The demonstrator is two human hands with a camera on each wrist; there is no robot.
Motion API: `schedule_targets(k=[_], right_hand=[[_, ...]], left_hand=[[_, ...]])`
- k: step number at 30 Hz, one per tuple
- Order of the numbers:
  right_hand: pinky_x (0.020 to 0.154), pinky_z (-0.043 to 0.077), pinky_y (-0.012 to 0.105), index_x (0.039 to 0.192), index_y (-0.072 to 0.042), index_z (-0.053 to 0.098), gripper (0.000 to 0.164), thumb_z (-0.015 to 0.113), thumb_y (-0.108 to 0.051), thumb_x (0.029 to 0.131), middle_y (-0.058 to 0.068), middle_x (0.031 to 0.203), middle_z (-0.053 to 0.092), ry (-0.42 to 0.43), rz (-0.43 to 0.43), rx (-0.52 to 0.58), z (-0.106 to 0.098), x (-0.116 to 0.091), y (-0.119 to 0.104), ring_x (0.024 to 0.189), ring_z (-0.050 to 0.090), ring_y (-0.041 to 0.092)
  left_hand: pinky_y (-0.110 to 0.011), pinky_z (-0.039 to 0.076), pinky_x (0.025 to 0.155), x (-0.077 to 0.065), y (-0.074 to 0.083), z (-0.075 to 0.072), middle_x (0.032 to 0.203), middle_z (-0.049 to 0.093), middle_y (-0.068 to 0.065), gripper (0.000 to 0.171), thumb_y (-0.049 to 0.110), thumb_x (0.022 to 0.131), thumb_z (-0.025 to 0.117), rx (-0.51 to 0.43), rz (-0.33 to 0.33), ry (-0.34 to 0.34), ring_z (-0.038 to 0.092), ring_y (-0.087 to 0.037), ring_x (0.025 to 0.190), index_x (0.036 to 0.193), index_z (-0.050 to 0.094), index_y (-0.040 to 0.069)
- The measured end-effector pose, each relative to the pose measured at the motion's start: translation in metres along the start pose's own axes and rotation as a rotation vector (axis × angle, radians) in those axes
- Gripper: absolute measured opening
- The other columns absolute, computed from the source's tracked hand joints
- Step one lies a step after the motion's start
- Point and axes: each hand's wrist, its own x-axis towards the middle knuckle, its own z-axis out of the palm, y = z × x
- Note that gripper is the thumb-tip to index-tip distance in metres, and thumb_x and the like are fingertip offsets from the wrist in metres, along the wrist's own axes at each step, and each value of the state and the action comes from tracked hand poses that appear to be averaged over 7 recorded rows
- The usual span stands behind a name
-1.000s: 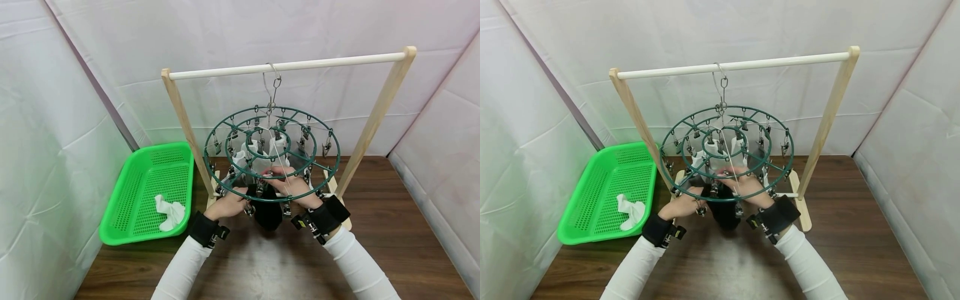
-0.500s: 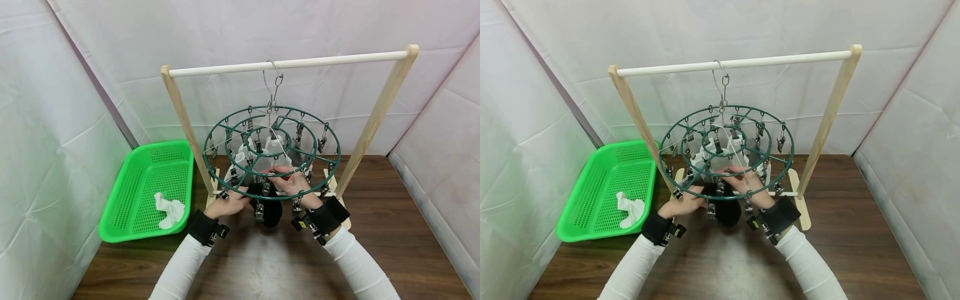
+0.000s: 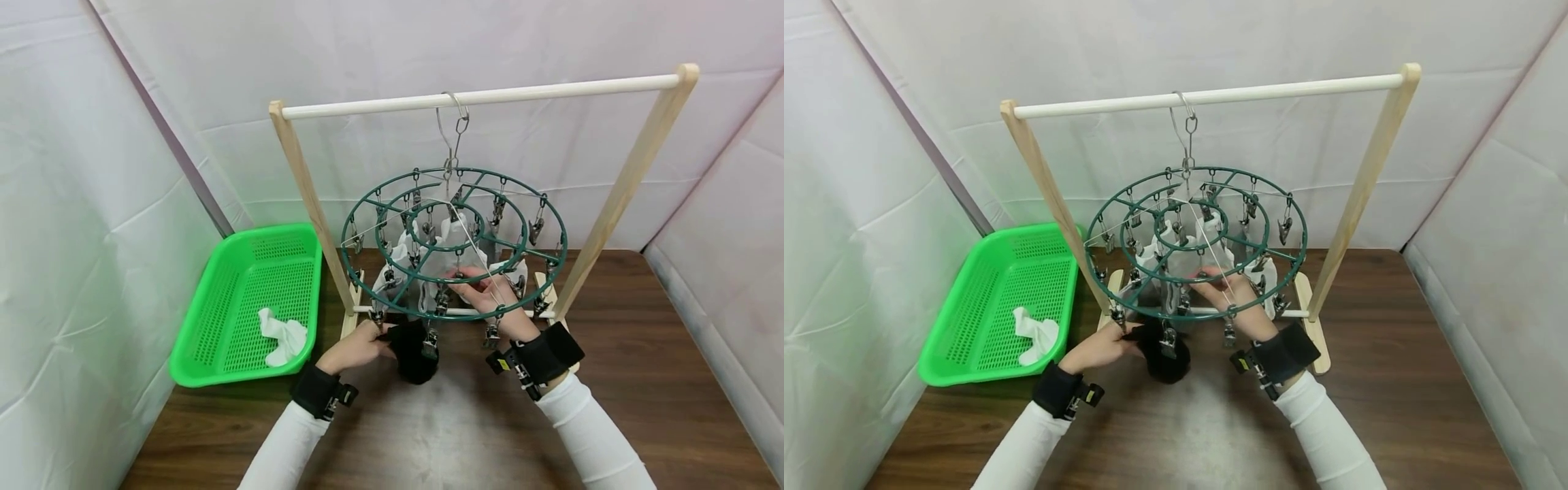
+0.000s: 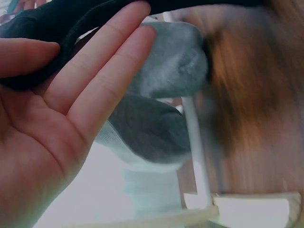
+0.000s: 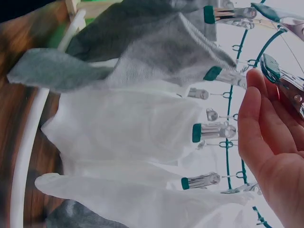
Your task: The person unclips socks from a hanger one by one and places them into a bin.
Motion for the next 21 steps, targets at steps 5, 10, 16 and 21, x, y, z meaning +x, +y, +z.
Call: schedule_targets(k=[5,10,16,21], right_hand=[[0.07,0.037,0.026,0.118,0.003,0.063,0.025,0.055,-0.012,0.1,0.016,0.107,0.065,-0.059,0.014,0.054,-0.003,-0.002,-0.001,0.082,0.055,0.02],[0.081,0.042,0.026,0.11,0.006,0.063,0.022,0.055,-0.011,0.1,0.018,0.105,0.067,-0.068,-0.028,0.113,-0.003,-0.001,-0.002,0.096,0.06,0.015],[0.077,0.04,0.024,0.108,0.005,0.064,0.019,0.055,-0.008,0.099,0.021,0.103,0.067,-0.036,-0.031,0.119,-0.002,-0.002,-0.003,0.092,0.058,0.016],[0.083,0.044,0.023,0.114,0.006,0.063,0.022,0.056,-0.007,0.098,0.021,0.104,0.067,-0.004,-0.002,0.112,-0.001,-0.006,-0.005,0.096,0.061,0.016]], left_hand=[[-0.023,0.043,0.076,-0.012,0.036,-0.017,0.097,0.067,-0.013,0.036,-0.016,0.084,0.042,-0.056,-0.135,0.033,0.061,-0.018,0.084,0.106,0.068,-0.005],[-0.024,0.039,0.07,-0.027,0.038,-0.033,0.116,0.065,-0.018,0.051,-0.019,0.08,0.04,-0.02,-0.176,0.059,0.058,-0.015,0.079,0.125,0.061,-0.006],[-0.025,0.043,0.071,-0.046,0.044,-0.063,0.105,0.069,-0.017,0.045,-0.02,0.079,0.045,0.017,-0.195,0.118,0.065,-0.019,0.086,0.116,0.067,-0.006],[-0.03,0.048,0.074,-0.062,0.051,-0.092,0.099,0.07,-0.015,0.039,-0.021,0.081,0.046,0.07,-0.244,0.188,0.065,-0.026,0.089,0.108,0.07,-0.005]])
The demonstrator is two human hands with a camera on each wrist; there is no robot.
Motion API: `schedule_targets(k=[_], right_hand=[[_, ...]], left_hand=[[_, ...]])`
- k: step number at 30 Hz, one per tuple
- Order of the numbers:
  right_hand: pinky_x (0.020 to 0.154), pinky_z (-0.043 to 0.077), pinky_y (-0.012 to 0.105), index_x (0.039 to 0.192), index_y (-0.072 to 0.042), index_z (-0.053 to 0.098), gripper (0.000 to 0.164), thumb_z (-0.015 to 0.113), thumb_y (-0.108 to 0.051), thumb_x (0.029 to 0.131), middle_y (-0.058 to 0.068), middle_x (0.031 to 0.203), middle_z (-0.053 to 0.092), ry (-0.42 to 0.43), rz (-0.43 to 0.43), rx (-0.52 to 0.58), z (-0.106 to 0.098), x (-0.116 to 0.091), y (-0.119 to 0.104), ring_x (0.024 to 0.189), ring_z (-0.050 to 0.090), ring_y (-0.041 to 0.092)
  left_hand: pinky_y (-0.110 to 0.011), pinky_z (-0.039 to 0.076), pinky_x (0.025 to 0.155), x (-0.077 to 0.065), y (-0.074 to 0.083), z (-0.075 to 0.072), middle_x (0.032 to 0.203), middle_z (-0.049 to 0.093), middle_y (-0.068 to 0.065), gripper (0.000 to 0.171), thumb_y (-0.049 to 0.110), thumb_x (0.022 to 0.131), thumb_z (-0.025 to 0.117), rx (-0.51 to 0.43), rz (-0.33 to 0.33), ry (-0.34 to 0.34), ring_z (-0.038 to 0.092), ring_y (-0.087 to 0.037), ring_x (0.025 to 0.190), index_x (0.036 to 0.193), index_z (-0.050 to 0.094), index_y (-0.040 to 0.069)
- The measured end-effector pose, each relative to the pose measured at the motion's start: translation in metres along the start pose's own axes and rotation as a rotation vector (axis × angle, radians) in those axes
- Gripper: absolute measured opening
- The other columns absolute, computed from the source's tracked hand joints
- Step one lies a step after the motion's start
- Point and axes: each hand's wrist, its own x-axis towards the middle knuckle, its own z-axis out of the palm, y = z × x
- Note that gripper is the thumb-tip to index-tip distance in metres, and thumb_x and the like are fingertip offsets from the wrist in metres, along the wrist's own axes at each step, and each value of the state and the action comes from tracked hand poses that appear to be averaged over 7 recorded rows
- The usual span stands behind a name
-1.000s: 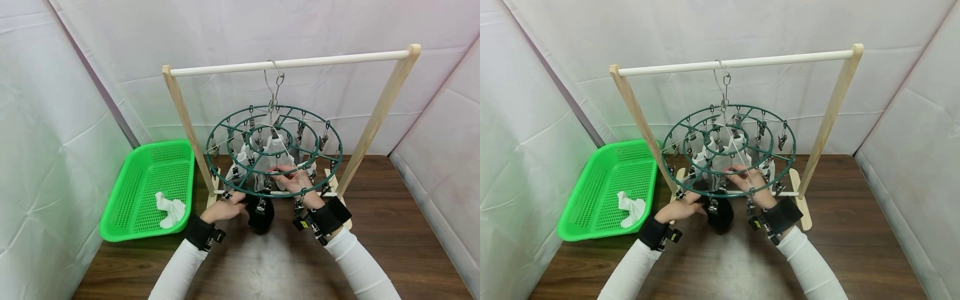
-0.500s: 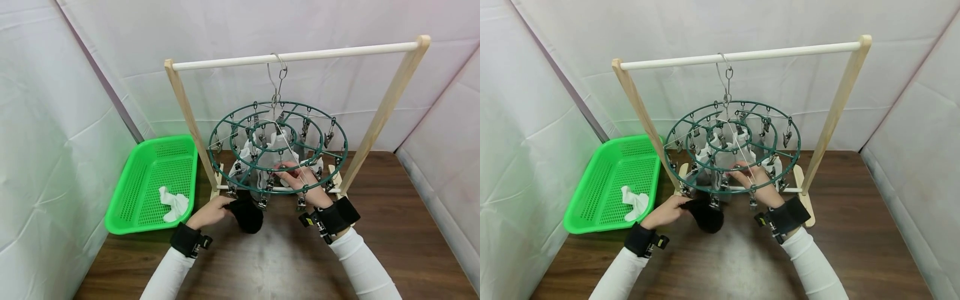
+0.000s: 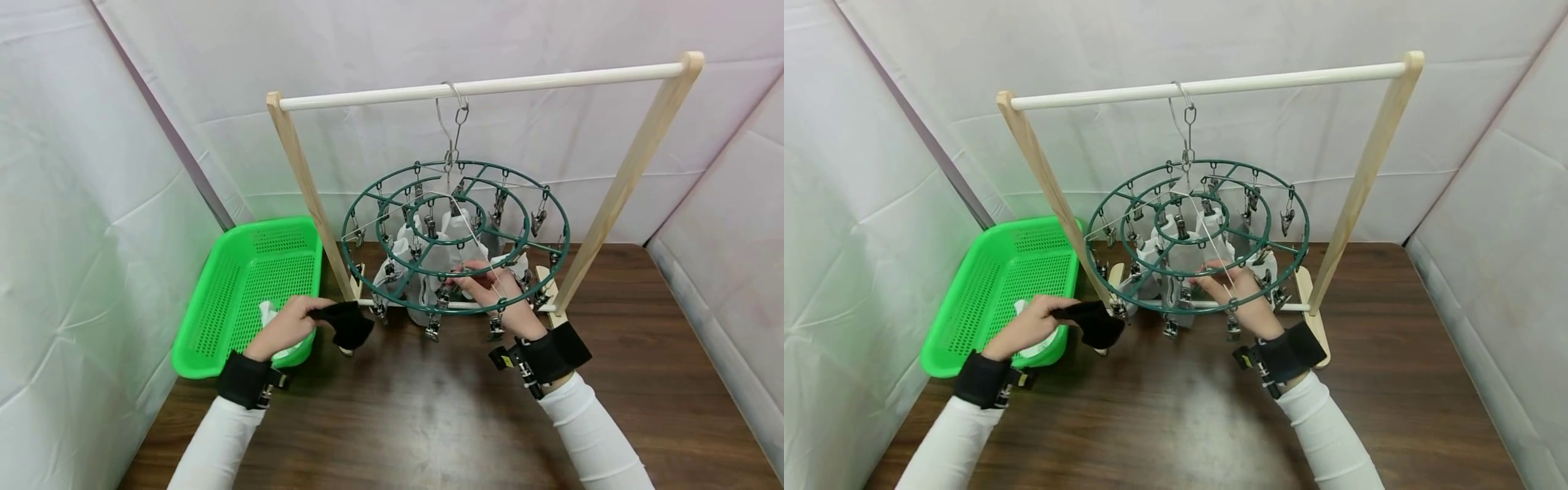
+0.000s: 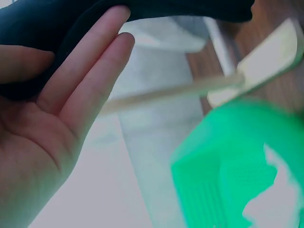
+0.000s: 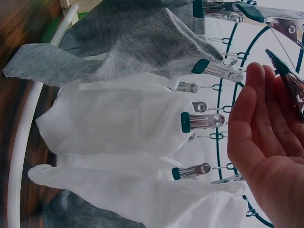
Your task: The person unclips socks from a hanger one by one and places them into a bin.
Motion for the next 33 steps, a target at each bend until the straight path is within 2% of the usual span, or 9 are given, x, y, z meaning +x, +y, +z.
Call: schedule_targets(k=[5,10,12,14,16,19,21,27,33], right_hand=[[0.085,0.046,0.023,0.116,0.006,0.063,0.023,0.057,-0.007,0.097,0.02,0.103,0.068,0.016,-0.011,-0.053,-0.001,-0.002,0.0,0.096,0.063,0.012],[0.081,0.046,0.022,0.114,0.008,0.063,0.022,0.056,-0.005,0.097,0.021,0.103,0.067,0.017,-0.032,-0.032,-0.002,-0.004,-0.001,0.092,0.062,0.011],[0.08,0.045,0.022,0.115,0.009,0.062,0.023,0.055,-0.005,0.098,0.023,0.103,0.067,0.018,-0.035,-0.014,-0.002,-0.005,-0.001,0.092,0.062,0.01],[0.079,0.045,0.022,0.115,0.011,0.062,0.024,0.055,-0.004,0.098,0.024,0.103,0.066,0.02,-0.039,-0.006,-0.002,-0.006,-0.001,0.091,0.062,0.01],[0.076,0.045,0.021,0.114,0.011,0.062,0.024,0.055,-0.005,0.098,0.024,0.102,0.066,0.027,-0.037,-0.004,-0.002,-0.007,-0.001,0.088,0.062,0.01],[0.073,0.044,0.021,0.112,0.009,0.064,0.022,0.056,-0.006,0.098,0.022,0.099,0.066,0.04,-0.044,-0.025,-0.002,-0.007,0.0,0.084,0.061,0.01],[0.071,0.045,0.022,0.11,0.008,0.064,0.02,0.057,-0.006,0.097,0.02,0.098,0.066,0.046,-0.043,-0.036,-0.002,-0.007,0.001,0.082,0.061,0.009],[0.068,0.045,0.023,0.108,0.008,0.065,0.02,0.058,-0.006,0.096,0.019,0.095,0.066,0.057,-0.023,-0.061,-0.001,-0.007,0.002,0.08,0.061,0.008],[0.07,0.045,0.022,0.111,0.007,0.065,0.023,0.058,-0.009,0.097,0.019,0.097,0.066,0.058,-0.032,-0.066,-0.001,-0.007,0.004,0.082,0.061,0.006]], left_hand=[[-0.032,0.05,0.074,-0.01,0.006,-0.029,0.099,0.07,-0.015,0.027,-0.015,0.088,0.054,0.036,-0.046,0.076,0.066,-0.03,0.091,0.106,0.071,-0.005],[-0.028,0.049,0.076,-0.018,0.013,-0.053,0.101,0.07,-0.017,0.036,-0.019,0.086,0.047,0.049,-0.082,0.145,0.066,-0.031,0.092,0.11,0.07,-0.005],[-0.027,0.046,0.073,-0.02,0.013,-0.062,0.102,0.069,-0.019,0.04,-0.02,0.085,0.043,0.063,-0.092,0.17,0.065,-0.032,0.093,0.113,0.068,-0.006],[-0.029,0.048,0.075,-0.023,0.012,-0.071,0.104,0.068,-0.02,0.038,-0.019,0.086,0.044,0.092,-0.105,0.196,0.065,-0.033,0.095,0.115,0.067,-0.006],[-0.036,0.05,0.08,-0.027,0.01,-0.08,0.107,0.066,-0.024,0.037,-0.017,0.089,0.045,0.098,-0.13,0.213,0.063,-0.036,0.098,0.119,0.064,-0.008],[-0.047,0.048,0.087,-0.036,0.003,-0.092,0.11,0.064,-0.027,0.034,-0.013,0.092,0.044,0.1,-0.17,0.235,0.06,-0.04,0.101,0.121,0.062,-0.009],[-0.05,0.045,0.09,-0.043,-0.004,-0.098,0.112,0.062,-0.029,0.034,-0.012,0.094,0.041,0.078,-0.196,0.241,0.058,-0.042,0.103,0.123,0.06,-0.009],[-0.05,0.045,0.091,-0.058,-0.027,-0.112,0.115,0.058,-0.034,0.032,-0.008,0.097,0.04,0.058,-0.281,0.242,0.055,-0.046,0.107,0.125,0.055,-0.014],[-0.045,0.049,0.088,-0.07,-0.051,-0.115,0.116,0.056,-0.037,0.033,-0.002,0.1,0.04,0.034,-0.372,0.235,0.055,-0.048,0.105,0.126,0.051,-0.019]])
